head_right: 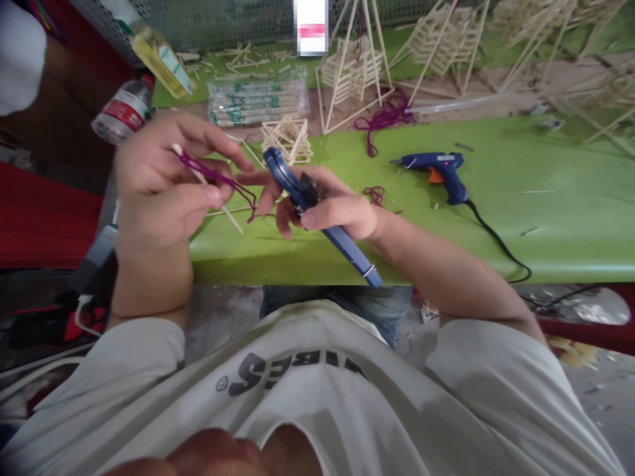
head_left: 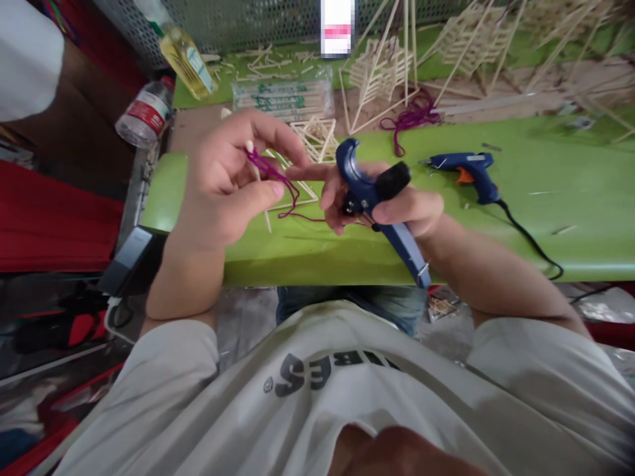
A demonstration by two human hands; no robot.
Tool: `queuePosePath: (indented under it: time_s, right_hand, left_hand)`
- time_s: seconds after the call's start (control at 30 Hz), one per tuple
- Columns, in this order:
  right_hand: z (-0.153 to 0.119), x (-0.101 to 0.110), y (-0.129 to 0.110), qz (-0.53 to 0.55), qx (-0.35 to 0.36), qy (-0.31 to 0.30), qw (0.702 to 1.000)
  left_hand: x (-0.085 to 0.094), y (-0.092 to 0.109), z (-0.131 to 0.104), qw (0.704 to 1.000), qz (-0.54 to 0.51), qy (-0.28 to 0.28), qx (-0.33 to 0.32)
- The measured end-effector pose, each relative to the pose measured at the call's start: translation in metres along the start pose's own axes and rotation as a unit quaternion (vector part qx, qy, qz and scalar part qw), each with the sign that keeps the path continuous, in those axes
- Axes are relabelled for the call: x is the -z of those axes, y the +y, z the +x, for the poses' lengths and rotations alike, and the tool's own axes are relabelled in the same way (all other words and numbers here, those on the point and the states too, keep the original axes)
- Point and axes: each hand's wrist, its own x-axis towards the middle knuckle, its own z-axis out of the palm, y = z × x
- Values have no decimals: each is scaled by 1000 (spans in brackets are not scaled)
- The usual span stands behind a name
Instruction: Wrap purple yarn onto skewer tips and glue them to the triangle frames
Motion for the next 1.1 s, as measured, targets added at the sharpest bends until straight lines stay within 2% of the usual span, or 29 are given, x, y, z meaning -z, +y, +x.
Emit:
queuePosePath:
  time_s: [0.1, 0.2, 0.33, 0.47, 0.6, 0.67, 0.73, 0.8, 0.87, 0.93, 1.1]
  right_hand:
    - [0, 0, 17, 6, 23, -19, 1000]
    - [0, 3, 23, 43, 30, -19, 998]
    - [-2, 6, 12, 76, -48, -28, 996]
    - [-5, 9, 4, 105, -67, -44, 991]
    - [-8, 9, -2, 91, -97, -48, 990]
    - [-9, 10, -5, 79, -121, -49, 988]
    - [-9, 12, -5, 99, -112, -51, 987]
    - [-11, 15, -5, 124, -88, -56, 987]
    - [-12, 19, -5, 129, -81, -59, 987]
    - [-14, 23, -7, 113, -94, -58, 987]
    - [-16, 30, -10, 125, -53, -52, 989]
  left_hand:
    - [-10, 0, -1, 999, -42, -22, 13]
    - [-15, 0, 0, 997, -59, -26, 40]
    - [-14, -3, 3, 996, -70, -29, 36]
    - [-10, -10, 7, 997, -74, -24, 16]
    - [-11, -7, 7, 996, -88, -13, -9]
    - [-11, -6, 6, 997, -70, -14, 2]
    - [-8, -10, 7, 999, -38, -19, 27]
    - [-2, -21, 10, 998, -52, 0, -25]
    - [5, -33, 15, 995, -70, -20, -66]
    - [12, -41, 20, 996, -65, -10, -67]
    - [20, -37, 22, 994, -47, 30, -91]
